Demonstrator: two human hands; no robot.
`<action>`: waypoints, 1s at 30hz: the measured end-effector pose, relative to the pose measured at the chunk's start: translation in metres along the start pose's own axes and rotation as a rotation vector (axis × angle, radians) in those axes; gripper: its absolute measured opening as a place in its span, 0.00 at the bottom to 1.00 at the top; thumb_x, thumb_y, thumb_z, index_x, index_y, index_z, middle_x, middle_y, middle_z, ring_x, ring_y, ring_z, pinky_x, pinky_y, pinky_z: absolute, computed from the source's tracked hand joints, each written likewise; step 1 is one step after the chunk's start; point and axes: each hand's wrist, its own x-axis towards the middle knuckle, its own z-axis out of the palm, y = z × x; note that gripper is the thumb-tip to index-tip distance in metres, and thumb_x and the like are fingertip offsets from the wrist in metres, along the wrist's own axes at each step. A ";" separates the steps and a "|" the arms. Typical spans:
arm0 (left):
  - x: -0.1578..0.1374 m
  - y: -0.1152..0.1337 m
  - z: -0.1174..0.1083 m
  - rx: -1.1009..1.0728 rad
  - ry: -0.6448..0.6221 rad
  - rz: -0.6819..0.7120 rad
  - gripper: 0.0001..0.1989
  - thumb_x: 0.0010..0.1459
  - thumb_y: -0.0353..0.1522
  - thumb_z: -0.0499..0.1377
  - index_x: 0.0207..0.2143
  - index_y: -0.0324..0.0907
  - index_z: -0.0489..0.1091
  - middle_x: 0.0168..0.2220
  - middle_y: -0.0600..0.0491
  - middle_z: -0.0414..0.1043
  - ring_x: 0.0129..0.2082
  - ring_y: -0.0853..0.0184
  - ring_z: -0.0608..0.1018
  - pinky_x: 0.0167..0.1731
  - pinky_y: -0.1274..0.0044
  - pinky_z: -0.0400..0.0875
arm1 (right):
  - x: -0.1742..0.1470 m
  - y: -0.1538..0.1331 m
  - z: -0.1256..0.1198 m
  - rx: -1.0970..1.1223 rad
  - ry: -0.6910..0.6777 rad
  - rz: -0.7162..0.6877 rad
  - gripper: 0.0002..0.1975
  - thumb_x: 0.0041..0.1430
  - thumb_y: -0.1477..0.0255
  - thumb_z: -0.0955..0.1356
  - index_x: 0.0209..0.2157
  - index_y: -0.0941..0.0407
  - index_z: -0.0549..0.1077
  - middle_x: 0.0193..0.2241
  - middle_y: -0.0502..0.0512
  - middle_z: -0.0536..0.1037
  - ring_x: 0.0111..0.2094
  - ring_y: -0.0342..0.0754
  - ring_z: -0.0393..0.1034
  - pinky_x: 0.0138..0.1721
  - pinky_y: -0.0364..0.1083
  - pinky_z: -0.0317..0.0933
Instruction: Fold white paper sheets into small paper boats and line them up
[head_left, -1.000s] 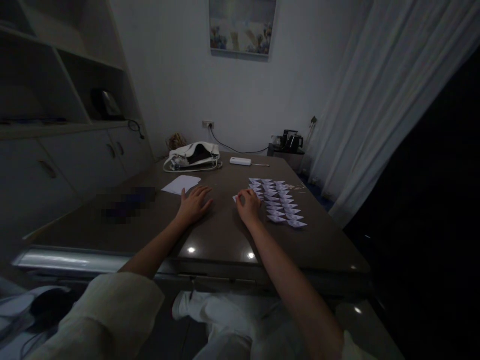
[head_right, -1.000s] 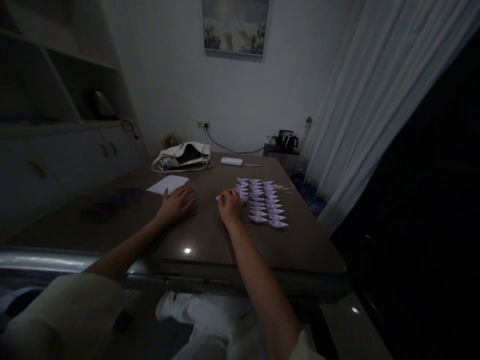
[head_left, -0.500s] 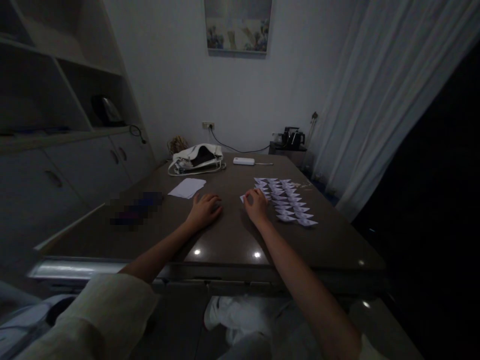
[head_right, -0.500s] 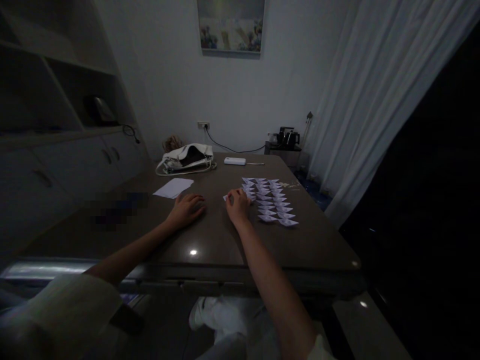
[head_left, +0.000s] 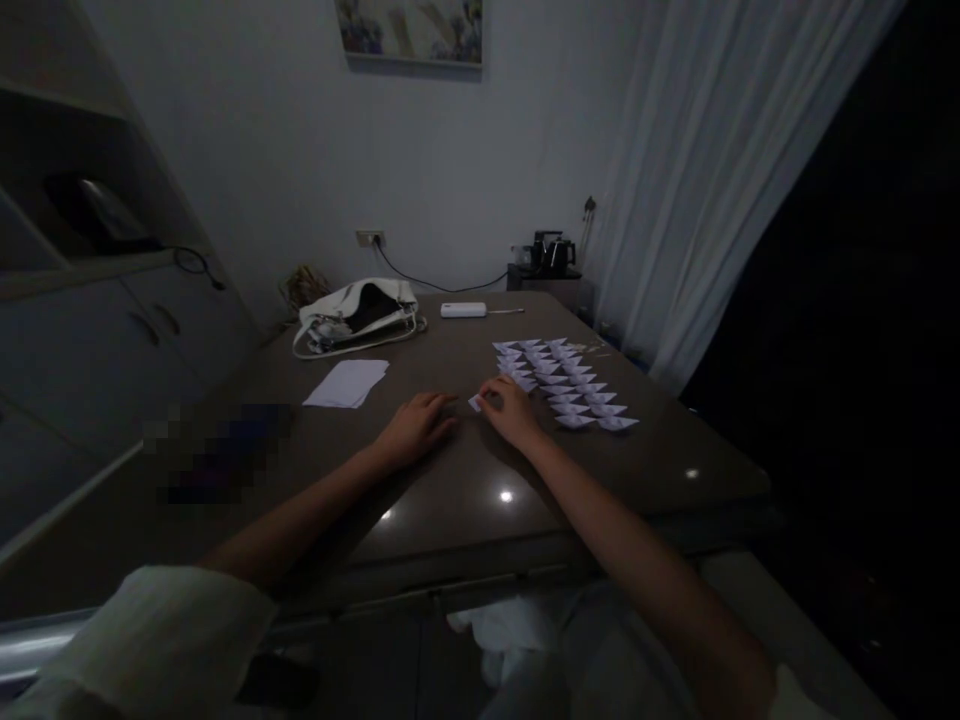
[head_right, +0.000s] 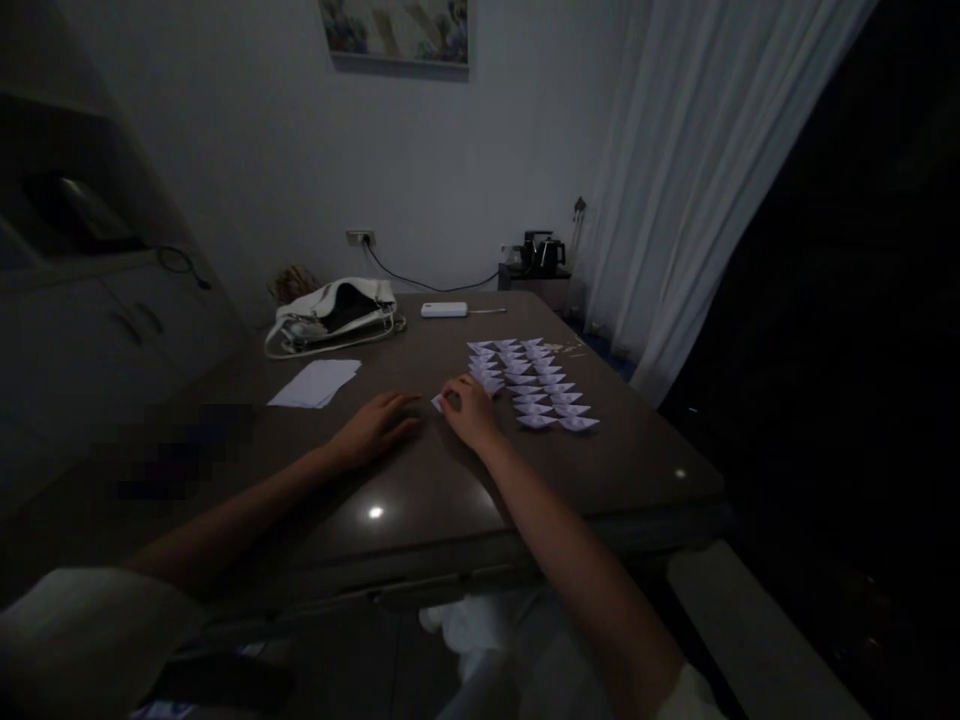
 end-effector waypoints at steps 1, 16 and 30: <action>0.004 0.002 0.000 -0.075 0.009 0.070 0.21 0.61 0.39 0.50 0.55 0.41 0.60 0.52 0.44 0.66 0.51 0.60 0.68 0.51 0.68 0.63 | -0.001 0.001 0.001 0.006 -0.013 -0.015 0.01 0.53 0.76 0.67 0.29 0.56 0.72 0.31 0.52 0.71 0.36 0.47 0.66 0.39 0.44 0.57; 0.016 -0.003 0.008 -0.415 0.117 -0.010 0.10 0.56 0.34 0.57 0.38 0.39 0.73 0.33 0.50 0.77 0.29 0.67 0.76 0.32 0.78 0.68 | 0.000 -0.009 0.003 0.179 -0.167 -0.005 0.02 0.51 0.75 0.70 0.27 0.58 0.74 0.25 0.50 0.72 0.26 0.41 0.65 0.28 0.39 0.57; 0.019 -0.013 0.007 -0.381 0.114 -0.014 0.07 0.54 0.31 0.56 0.33 0.38 0.72 0.29 0.51 0.75 0.27 0.69 0.75 0.29 0.79 0.67 | 0.002 -0.015 0.011 0.279 -0.237 0.057 0.02 0.52 0.74 0.67 0.29 0.58 0.73 0.23 0.51 0.75 0.24 0.42 0.69 0.26 0.40 0.60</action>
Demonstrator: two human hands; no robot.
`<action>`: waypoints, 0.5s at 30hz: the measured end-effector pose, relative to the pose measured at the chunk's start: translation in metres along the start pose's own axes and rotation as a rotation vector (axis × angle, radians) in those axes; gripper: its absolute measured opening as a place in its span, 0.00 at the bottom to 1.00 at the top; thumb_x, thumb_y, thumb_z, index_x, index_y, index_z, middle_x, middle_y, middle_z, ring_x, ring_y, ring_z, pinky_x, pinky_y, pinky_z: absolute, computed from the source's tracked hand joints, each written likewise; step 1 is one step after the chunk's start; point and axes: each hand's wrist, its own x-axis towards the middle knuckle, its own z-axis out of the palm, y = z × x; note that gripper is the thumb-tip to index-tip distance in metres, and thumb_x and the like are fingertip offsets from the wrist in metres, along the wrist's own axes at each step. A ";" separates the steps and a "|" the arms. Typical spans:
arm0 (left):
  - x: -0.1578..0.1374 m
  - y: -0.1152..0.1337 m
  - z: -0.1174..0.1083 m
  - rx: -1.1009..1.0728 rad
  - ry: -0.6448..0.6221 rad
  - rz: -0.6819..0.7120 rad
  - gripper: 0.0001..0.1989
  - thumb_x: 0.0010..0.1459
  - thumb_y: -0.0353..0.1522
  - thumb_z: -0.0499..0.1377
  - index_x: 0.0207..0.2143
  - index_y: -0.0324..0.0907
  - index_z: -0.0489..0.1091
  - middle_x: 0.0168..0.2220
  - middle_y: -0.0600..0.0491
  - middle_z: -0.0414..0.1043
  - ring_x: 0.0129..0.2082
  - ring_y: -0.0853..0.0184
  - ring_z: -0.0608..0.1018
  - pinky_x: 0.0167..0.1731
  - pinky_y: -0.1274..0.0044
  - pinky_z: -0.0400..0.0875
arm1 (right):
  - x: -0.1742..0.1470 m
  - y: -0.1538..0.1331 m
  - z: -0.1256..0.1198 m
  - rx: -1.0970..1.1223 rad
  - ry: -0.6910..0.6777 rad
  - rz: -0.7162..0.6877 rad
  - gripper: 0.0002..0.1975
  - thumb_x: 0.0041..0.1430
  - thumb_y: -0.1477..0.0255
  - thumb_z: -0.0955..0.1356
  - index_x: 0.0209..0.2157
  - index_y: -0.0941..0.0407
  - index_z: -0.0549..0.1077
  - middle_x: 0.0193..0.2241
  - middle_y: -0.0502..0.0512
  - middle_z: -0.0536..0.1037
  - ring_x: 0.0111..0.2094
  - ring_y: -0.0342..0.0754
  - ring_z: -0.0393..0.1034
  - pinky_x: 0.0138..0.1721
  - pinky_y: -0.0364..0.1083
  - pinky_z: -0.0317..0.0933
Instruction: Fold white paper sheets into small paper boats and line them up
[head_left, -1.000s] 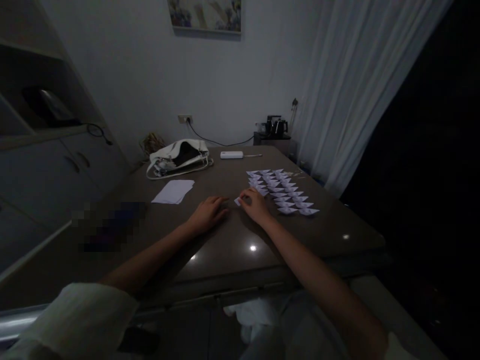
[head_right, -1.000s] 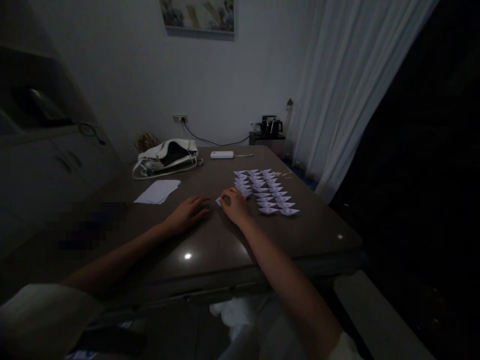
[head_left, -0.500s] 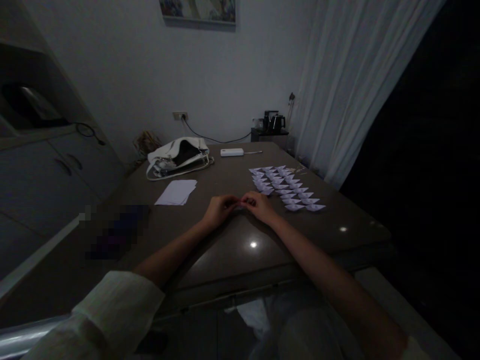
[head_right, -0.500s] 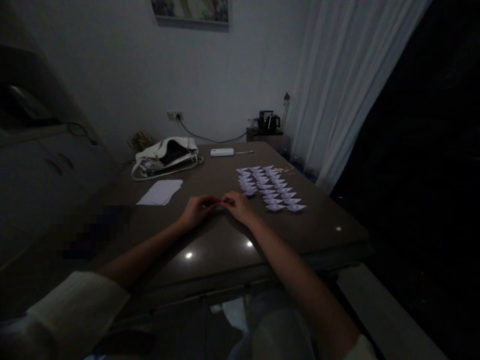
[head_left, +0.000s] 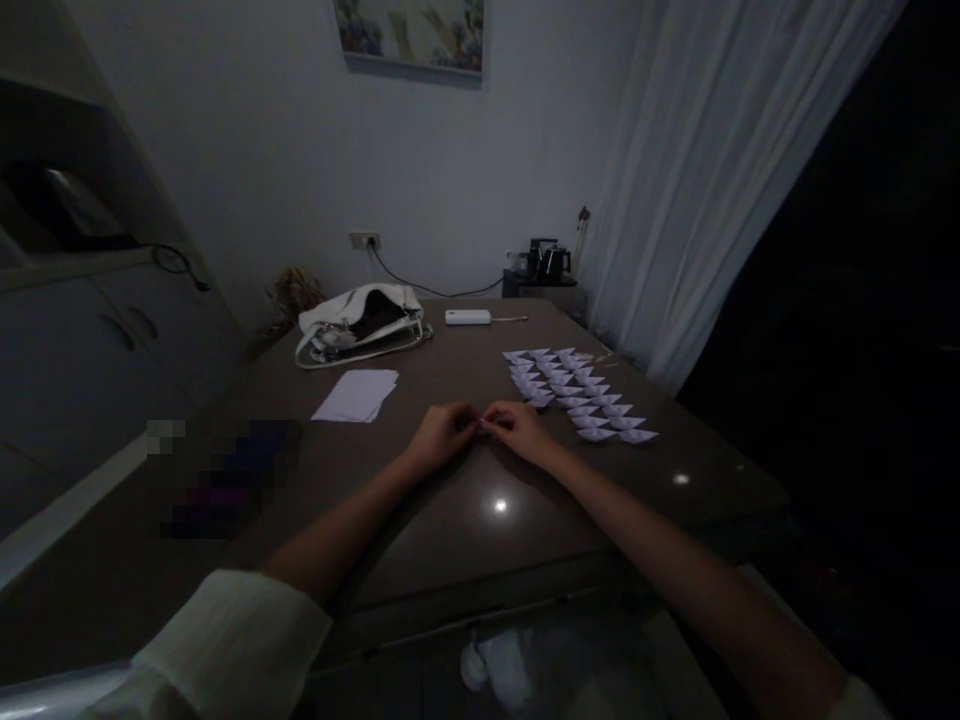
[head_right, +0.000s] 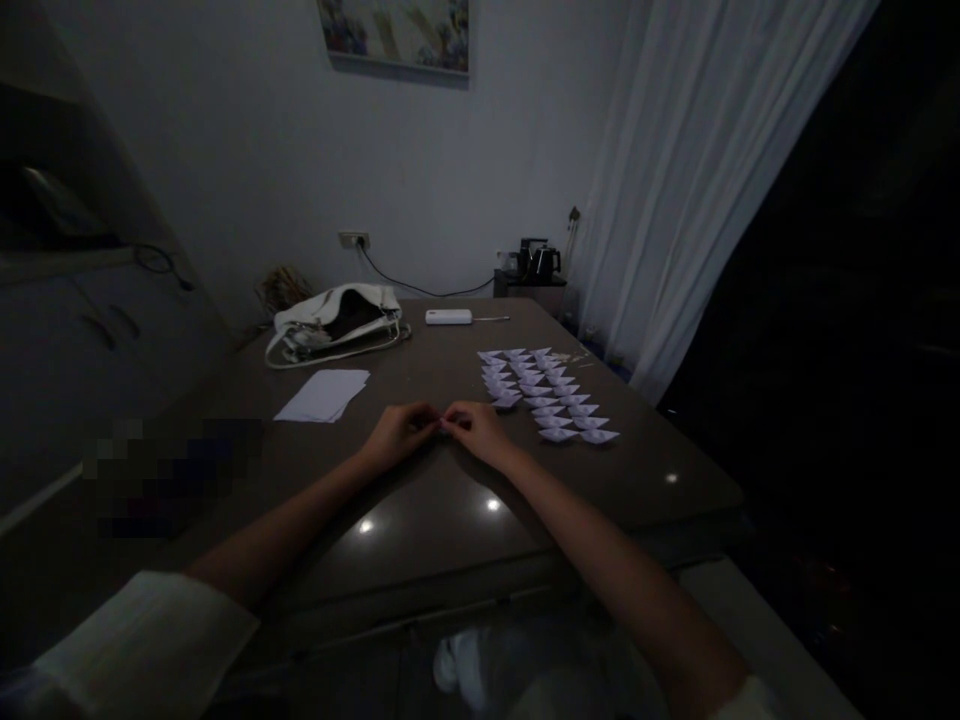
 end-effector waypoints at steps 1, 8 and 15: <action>0.001 -0.002 -0.001 0.006 0.004 -0.005 0.06 0.54 0.30 0.56 0.32 0.38 0.71 0.28 0.51 0.75 0.27 0.69 0.75 0.29 0.79 0.67 | 0.003 -0.001 0.000 -0.042 -0.007 -0.010 0.02 0.52 0.75 0.67 0.29 0.58 0.73 0.24 0.51 0.75 0.24 0.42 0.69 0.27 0.40 0.60; 0.005 -0.010 -0.009 0.036 0.019 -0.068 0.06 0.54 0.30 0.54 0.30 0.39 0.70 0.27 0.52 0.74 0.27 0.68 0.75 0.28 0.80 0.66 | 0.029 0.007 -0.001 -0.097 -0.145 -0.115 0.03 0.54 0.74 0.67 0.29 0.57 0.73 0.24 0.50 0.75 0.26 0.43 0.69 0.28 0.40 0.60; 0.004 -0.011 -0.014 0.123 0.025 -0.020 0.05 0.54 0.30 0.54 0.30 0.39 0.70 0.30 0.52 0.72 0.31 0.67 0.74 0.32 0.78 0.65 | 0.028 0.015 0.006 -0.071 -0.090 -0.150 0.05 0.55 0.73 0.66 0.26 0.57 0.71 0.23 0.49 0.72 0.24 0.42 0.66 0.26 0.39 0.58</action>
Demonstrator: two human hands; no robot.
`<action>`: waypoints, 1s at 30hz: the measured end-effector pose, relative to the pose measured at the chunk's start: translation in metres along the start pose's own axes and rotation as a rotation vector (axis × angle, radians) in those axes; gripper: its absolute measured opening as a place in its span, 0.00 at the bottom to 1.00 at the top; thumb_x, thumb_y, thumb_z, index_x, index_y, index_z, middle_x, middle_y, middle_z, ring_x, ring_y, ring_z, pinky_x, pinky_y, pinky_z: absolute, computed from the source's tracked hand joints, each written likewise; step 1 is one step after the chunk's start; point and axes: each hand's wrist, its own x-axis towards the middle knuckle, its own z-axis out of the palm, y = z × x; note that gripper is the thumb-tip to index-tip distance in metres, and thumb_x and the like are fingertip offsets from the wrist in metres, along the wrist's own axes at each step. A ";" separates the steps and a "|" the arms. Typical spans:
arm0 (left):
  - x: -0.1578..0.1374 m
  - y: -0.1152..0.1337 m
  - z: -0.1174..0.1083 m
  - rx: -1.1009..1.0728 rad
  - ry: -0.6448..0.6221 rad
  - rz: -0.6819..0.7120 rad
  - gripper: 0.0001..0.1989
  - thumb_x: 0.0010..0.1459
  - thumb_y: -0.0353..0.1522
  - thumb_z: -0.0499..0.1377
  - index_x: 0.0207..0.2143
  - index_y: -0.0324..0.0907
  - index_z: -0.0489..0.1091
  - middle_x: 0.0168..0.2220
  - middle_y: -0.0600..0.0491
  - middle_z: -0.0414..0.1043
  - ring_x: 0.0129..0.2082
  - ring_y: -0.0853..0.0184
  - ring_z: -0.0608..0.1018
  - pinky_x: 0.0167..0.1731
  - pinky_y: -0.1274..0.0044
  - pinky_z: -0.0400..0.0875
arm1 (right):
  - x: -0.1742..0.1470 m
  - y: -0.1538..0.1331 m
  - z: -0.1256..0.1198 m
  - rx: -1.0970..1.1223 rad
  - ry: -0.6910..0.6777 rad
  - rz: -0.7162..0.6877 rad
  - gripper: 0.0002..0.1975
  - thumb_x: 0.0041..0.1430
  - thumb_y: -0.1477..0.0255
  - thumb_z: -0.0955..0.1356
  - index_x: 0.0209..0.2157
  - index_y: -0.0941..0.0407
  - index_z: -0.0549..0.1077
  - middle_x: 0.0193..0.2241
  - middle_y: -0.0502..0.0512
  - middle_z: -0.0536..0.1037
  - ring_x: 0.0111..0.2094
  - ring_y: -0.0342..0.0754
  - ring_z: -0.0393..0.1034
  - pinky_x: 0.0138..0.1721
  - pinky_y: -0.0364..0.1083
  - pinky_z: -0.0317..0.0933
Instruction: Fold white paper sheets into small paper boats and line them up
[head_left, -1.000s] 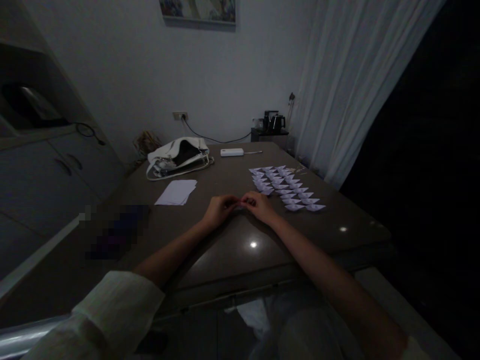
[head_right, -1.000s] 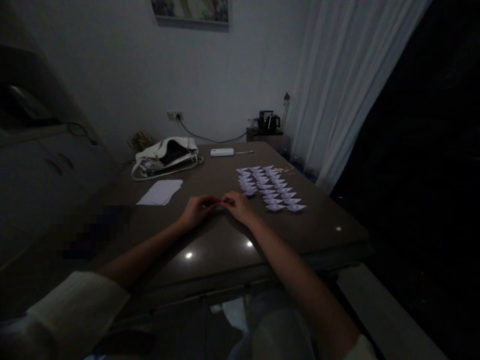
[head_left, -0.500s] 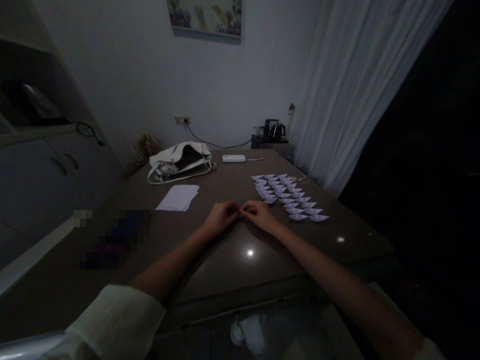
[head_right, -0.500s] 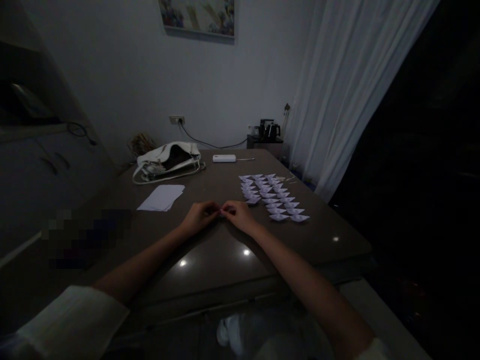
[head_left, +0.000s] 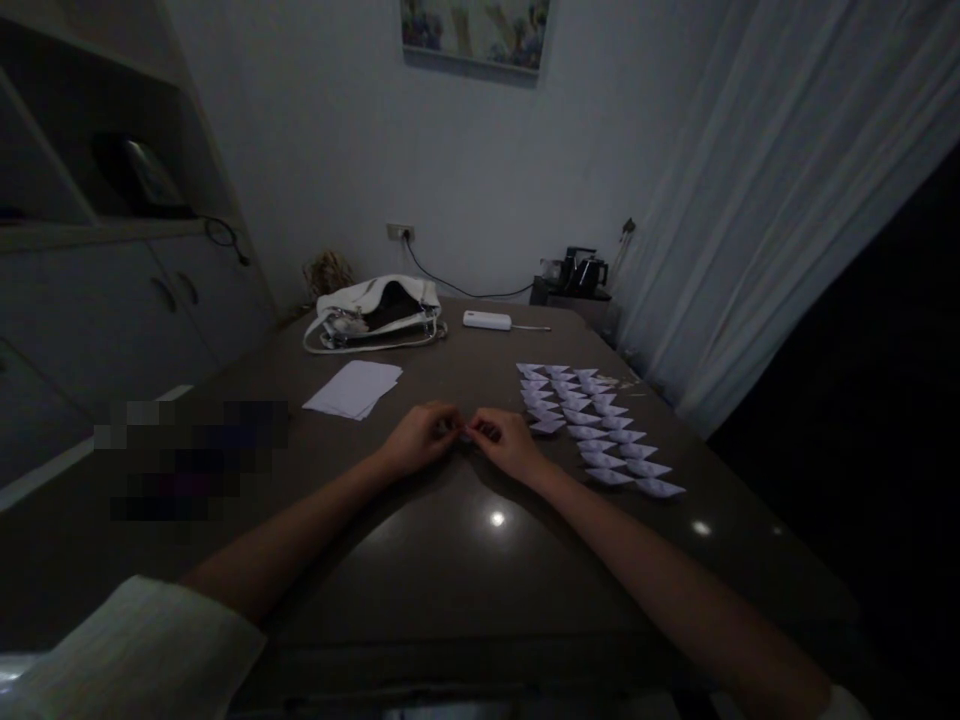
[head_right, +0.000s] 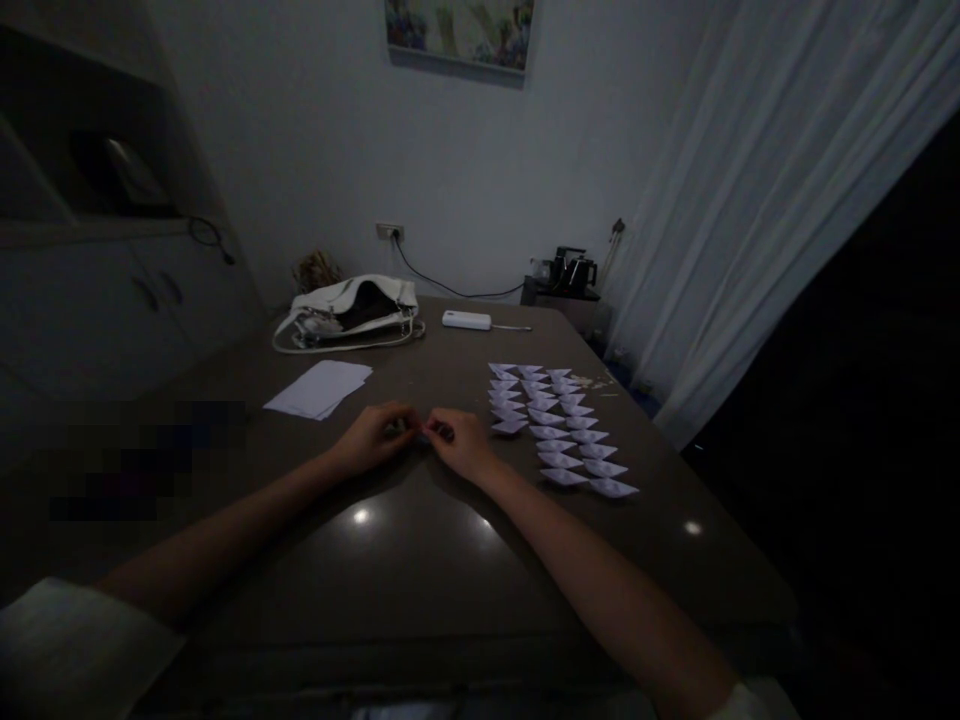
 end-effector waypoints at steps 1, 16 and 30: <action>0.000 -0.001 0.000 0.007 -0.005 0.011 0.05 0.54 0.30 0.54 0.31 0.40 0.70 0.30 0.52 0.71 0.31 0.67 0.73 0.32 0.78 0.65 | -0.001 0.000 0.000 0.002 0.003 0.000 0.05 0.55 0.73 0.66 0.26 0.57 0.70 0.23 0.49 0.72 0.24 0.42 0.66 0.26 0.39 0.58; -0.001 0.004 -0.004 -0.037 -0.021 0.055 0.05 0.52 0.27 0.54 0.31 0.39 0.70 0.29 0.53 0.70 0.30 0.69 0.72 0.32 0.79 0.65 | -0.004 -0.004 -0.003 0.021 0.047 -0.063 0.04 0.54 0.76 0.66 0.25 0.57 0.70 0.24 0.50 0.71 0.27 0.42 0.65 0.29 0.39 0.57; -0.002 0.000 -0.004 -0.125 -0.029 0.046 0.05 0.52 0.25 0.55 0.31 0.37 0.70 0.28 0.52 0.72 0.30 0.69 0.74 0.32 0.79 0.65 | -0.003 0.001 -0.003 0.110 0.011 -0.011 0.05 0.54 0.73 0.67 0.26 0.58 0.71 0.24 0.51 0.72 0.26 0.43 0.66 0.28 0.40 0.59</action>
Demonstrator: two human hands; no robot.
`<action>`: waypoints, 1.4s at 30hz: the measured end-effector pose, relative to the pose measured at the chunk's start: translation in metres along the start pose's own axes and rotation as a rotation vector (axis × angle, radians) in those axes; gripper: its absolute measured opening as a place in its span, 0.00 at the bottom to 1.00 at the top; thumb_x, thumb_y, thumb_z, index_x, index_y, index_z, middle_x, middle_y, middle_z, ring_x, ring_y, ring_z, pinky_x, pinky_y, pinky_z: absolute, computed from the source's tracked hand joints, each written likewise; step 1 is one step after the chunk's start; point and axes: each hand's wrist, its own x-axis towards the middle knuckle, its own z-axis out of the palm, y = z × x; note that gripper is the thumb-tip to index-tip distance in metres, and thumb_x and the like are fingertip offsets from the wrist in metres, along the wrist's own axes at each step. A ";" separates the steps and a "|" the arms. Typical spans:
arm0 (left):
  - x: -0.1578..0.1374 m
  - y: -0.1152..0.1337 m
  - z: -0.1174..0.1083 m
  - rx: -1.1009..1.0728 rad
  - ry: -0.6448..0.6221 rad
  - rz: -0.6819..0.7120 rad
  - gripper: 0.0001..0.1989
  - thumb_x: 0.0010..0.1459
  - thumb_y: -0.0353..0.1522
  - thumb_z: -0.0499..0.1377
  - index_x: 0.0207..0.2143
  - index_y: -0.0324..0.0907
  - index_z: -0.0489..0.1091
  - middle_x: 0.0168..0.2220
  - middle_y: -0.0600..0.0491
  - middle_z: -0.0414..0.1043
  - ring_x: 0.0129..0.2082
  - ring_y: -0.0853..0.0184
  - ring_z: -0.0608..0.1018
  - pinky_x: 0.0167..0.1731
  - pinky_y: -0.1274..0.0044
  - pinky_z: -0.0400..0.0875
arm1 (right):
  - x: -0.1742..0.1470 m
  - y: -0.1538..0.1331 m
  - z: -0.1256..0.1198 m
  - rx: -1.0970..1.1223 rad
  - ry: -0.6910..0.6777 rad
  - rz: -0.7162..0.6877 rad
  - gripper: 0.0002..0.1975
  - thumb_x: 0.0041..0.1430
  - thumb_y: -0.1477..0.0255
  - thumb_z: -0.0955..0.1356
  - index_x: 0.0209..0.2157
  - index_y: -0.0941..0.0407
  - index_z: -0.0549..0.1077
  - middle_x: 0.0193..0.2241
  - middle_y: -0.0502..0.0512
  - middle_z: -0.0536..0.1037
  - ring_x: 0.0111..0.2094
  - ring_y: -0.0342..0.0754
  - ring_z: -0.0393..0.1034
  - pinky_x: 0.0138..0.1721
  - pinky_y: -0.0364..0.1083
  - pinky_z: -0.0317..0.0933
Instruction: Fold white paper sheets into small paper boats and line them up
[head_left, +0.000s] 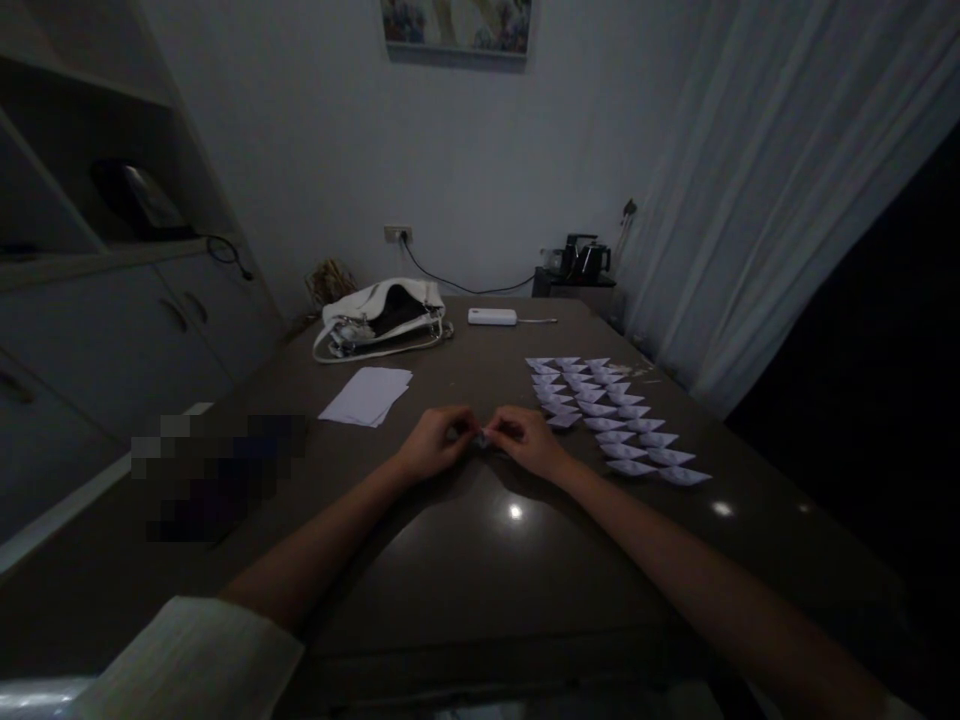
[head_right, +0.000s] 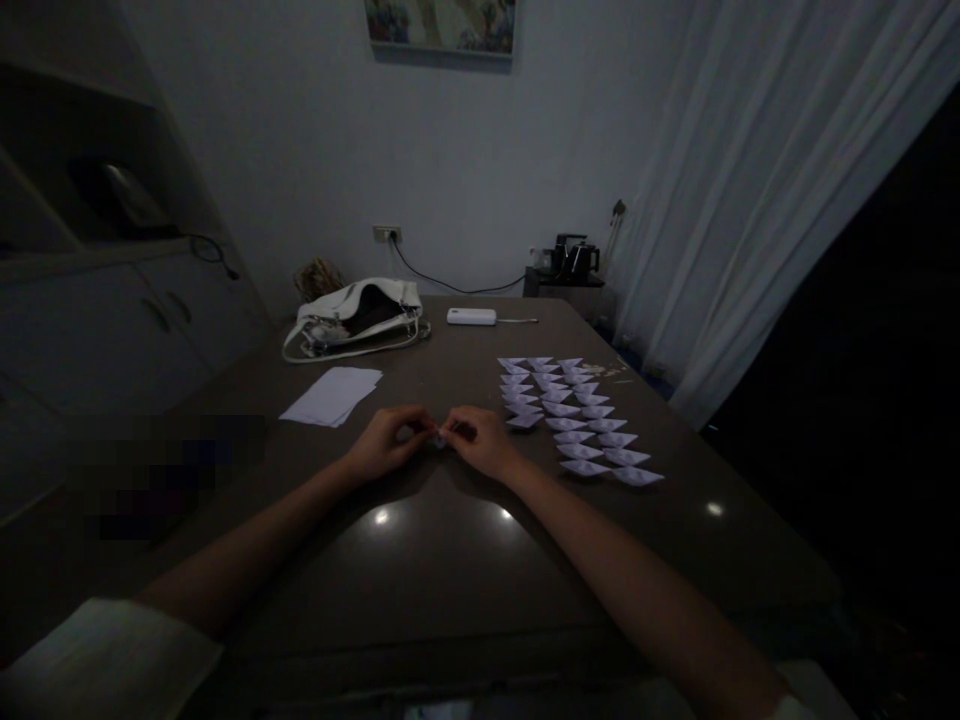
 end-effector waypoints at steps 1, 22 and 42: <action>0.000 0.000 0.000 0.003 0.005 -0.007 0.05 0.52 0.26 0.55 0.31 0.37 0.70 0.29 0.52 0.72 0.30 0.68 0.74 0.32 0.79 0.65 | 0.000 0.001 0.000 0.009 0.003 0.006 0.05 0.54 0.73 0.67 0.26 0.58 0.71 0.25 0.51 0.72 0.26 0.43 0.66 0.29 0.40 0.59; -0.001 -0.004 0.002 -0.041 0.044 -0.111 0.06 0.59 0.32 0.51 0.35 0.39 0.65 0.29 0.53 0.70 0.30 0.68 0.73 0.30 0.78 0.68 | 0.003 0.005 -0.005 0.178 0.133 0.122 0.04 0.53 0.72 0.66 0.27 0.57 0.69 0.25 0.50 0.72 0.28 0.44 0.68 0.31 0.43 0.61; 0.001 0.005 -0.001 -0.127 0.030 -0.055 0.11 0.57 0.37 0.55 0.33 0.38 0.70 0.35 0.49 0.72 0.32 0.68 0.74 0.34 0.78 0.69 | 0.004 -0.001 -0.001 0.399 0.167 0.254 0.08 0.51 0.67 0.68 0.27 0.56 0.66 0.25 0.50 0.72 0.28 0.44 0.68 0.31 0.42 0.64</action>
